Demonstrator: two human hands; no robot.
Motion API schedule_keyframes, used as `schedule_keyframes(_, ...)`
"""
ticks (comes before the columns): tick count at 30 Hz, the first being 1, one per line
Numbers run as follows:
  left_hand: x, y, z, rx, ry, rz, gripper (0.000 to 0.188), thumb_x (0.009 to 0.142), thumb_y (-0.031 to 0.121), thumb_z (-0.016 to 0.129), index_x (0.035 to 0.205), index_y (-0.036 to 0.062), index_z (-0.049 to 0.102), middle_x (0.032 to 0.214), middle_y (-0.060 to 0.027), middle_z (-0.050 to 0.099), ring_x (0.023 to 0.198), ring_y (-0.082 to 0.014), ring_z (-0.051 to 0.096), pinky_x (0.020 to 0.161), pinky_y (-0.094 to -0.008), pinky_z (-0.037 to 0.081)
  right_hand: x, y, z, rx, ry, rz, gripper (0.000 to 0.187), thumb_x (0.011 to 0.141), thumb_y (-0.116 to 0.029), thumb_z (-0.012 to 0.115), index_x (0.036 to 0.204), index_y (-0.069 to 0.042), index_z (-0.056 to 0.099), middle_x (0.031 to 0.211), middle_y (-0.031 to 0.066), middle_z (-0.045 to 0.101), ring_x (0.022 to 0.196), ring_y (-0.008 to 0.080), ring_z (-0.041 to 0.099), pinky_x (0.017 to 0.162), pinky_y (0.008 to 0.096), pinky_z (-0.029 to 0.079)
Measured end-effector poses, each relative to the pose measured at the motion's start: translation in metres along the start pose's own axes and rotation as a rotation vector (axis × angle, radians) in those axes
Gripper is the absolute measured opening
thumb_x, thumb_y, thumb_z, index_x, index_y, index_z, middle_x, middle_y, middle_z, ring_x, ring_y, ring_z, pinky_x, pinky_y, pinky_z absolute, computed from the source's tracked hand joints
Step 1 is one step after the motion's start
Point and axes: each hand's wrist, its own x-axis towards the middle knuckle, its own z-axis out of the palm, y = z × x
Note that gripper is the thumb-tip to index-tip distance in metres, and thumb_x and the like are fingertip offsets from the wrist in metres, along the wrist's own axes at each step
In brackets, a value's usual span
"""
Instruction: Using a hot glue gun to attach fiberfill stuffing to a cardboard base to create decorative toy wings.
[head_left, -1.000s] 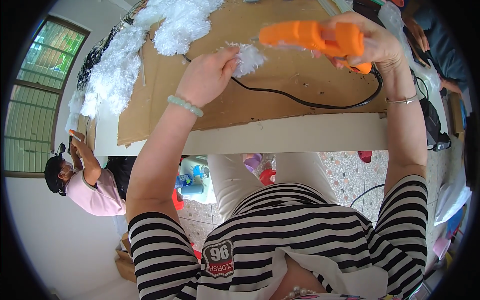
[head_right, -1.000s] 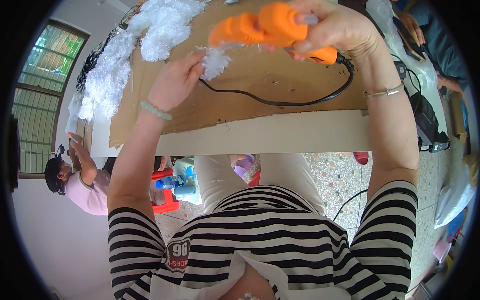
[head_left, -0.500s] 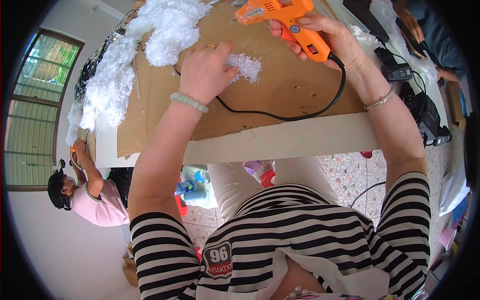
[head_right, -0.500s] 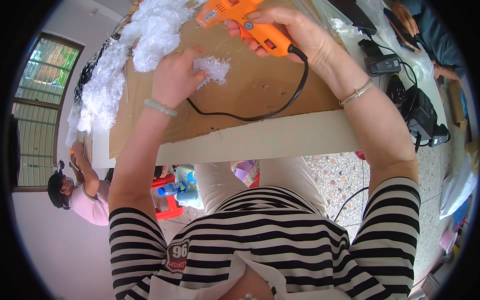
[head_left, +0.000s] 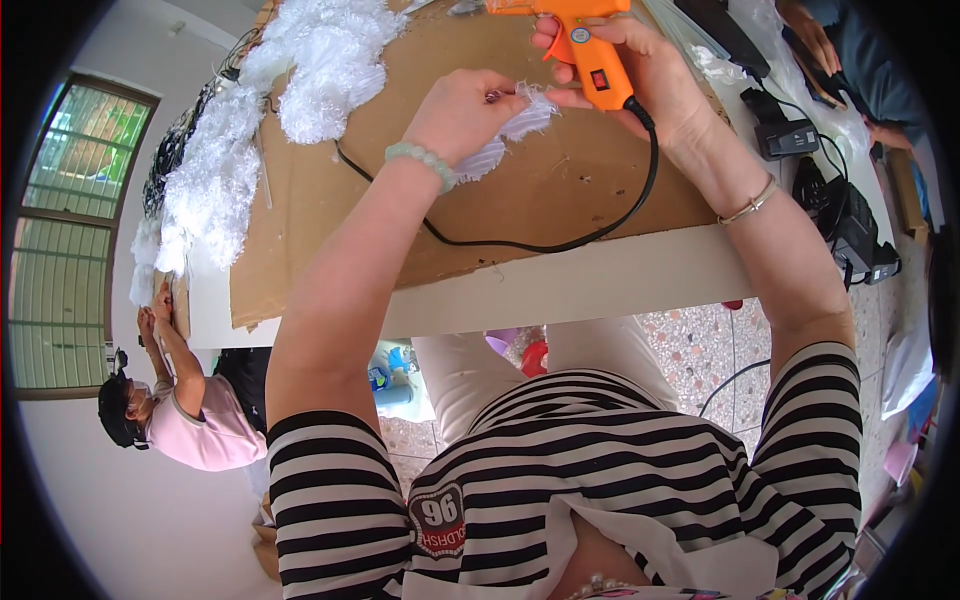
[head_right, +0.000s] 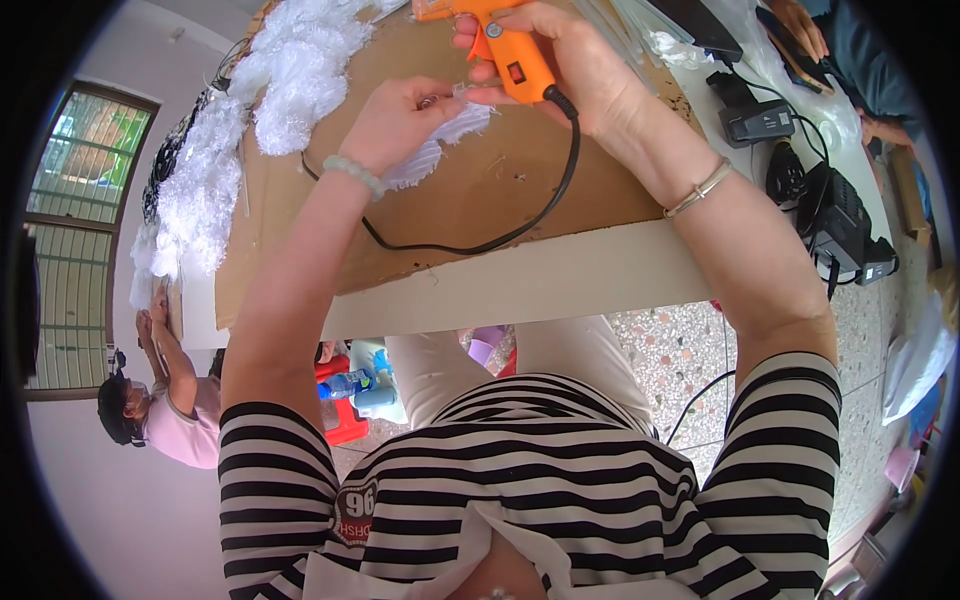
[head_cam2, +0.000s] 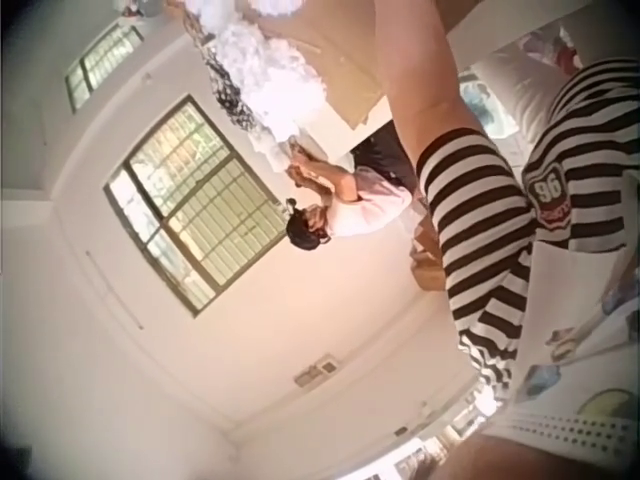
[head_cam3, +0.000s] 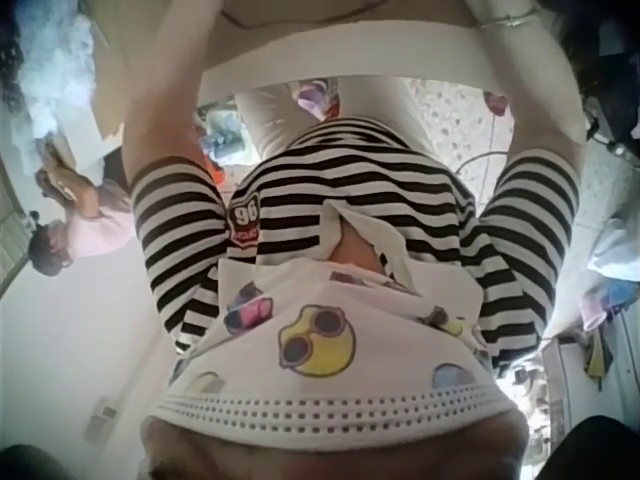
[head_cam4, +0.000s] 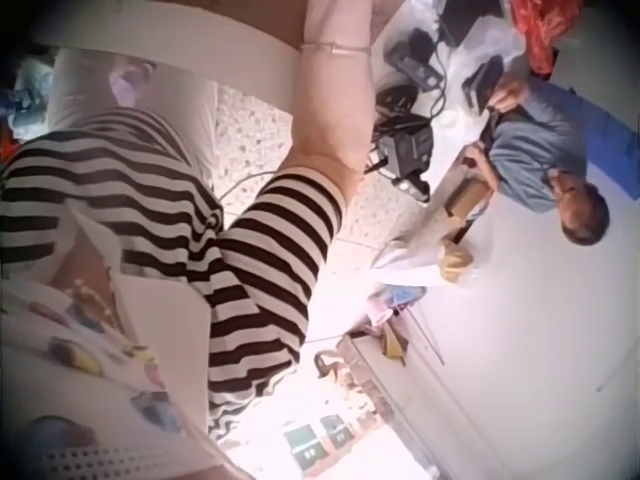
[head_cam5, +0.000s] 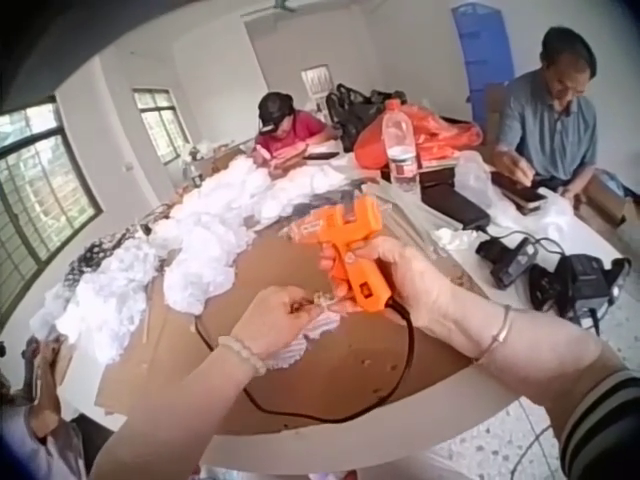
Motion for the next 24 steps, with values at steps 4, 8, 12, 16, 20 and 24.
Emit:
schedule_keyframes(4, 0.003, -0.008, -0.002, -0.116, 0.098, -0.002, 0.029, 0.081, 0.023, 0.068, 0.097, -0.0003, 0.067, 0.081, -0.0070, 0.066, 0.071, -0.0139, 0.059, 0.070, -0.0266, 0.048, 0.001, 0.006, 0.017, 0.084, 0.140, 0.022, 0.034, 0.089, -0.018, 0.044, 0.115, 0.002, 0.051, 0.099, 0.0124, 0.060, 0.078, 0.0236, 0.061, 0.079, 0.0424, 0.054)
schedule_keyframes(8, 0.001, -0.016, -0.017, -0.220, 0.065, 0.011, 0.027, 0.081, 0.023, 0.069, 0.095, 0.0005, 0.067, 0.084, -0.0074, 0.067, 0.073, -0.0151, 0.060, 0.069, -0.0283, 0.049, 0.005, 0.019, 0.005, -0.056, 0.112, -0.088, 0.041, 0.093, -0.025, 0.041, 0.124, 0.003, 0.047, 0.111, 0.0116, 0.058, 0.084, 0.0192, 0.060, 0.078, 0.0372, 0.053)
schedule_keyframes(12, -0.030, -0.009, -0.029, -0.033, 0.331, 0.055, 0.019, 0.084, 0.015, 0.066, 0.097, 0.0011, 0.064, 0.086, -0.0053, 0.066, 0.076, -0.0126, 0.059, 0.069, -0.0250, 0.047, 0.009, 0.025, 0.002, -0.119, 0.172, -0.025, 0.038, 0.095, -0.021, 0.037, 0.122, 0.003, 0.048, 0.113, 0.0116, 0.057, 0.091, 0.0222, 0.061, 0.089, 0.0443, 0.050)
schedule_keyframes(16, -0.071, 0.005, -0.023, 0.392, 0.243, 0.532, 0.012, 0.078, 0.010, 0.066, 0.085, 0.0017, 0.064, 0.076, -0.0105, 0.063, 0.073, -0.0270, 0.061, 0.064, -0.0346, 0.051, 0.008, 0.029, 0.006, -0.136, 0.129, -0.026, 0.039, 0.095, -0.022, 0.038, 0.122, 0.005, 0.048, 0.113, 0.0122, 0.057, 0.092, 0.0220, 0.061, 0.091, 0.0414, 0.049)
schedule_keyframes(20, -0.076, -0.006, -0.014, 0.555, 0.174, 0.545, 0.013, 0.076, 0.006, 0.063, 0.088, 0.0021, 0.064, 0.083, -0.0111, 0.064, 0.078, -0.0298, 0.061, 0.069, -0.0377, 0.051, 0.006, 0.031, 0.010, -0.161, 0.127, -0.039, 0.039, 0.095, -0.021, 0.038, 0.121, 0.005, 0.048, 0.112, 0.0124, 0.057, 0.092, 0.0217, 0.061, 0.091, 0.0402, 0.049)
schedule_keyframes(24, -0.072, -0.015, -0.017, 0.517, 0.151, 0.476, 0.022, 0.075, 0.006, 0.060, 0.097, 0.0038, 0.064, 0.099, -0.0124, 0.065, 0.090, -0.0299, 0.061, 0.078, -0.0389, 0.051, 0.005, 0.024, 0.007, -0.143, 0.088, -0.086, 0.038, 0.095, -0.023, 0.039, 0.121, 0.004, 0.049, 0.112, 0.0115, 0.057, 0.092, 0.0204, 0.061, 0.092, 0.0400, 0.049)
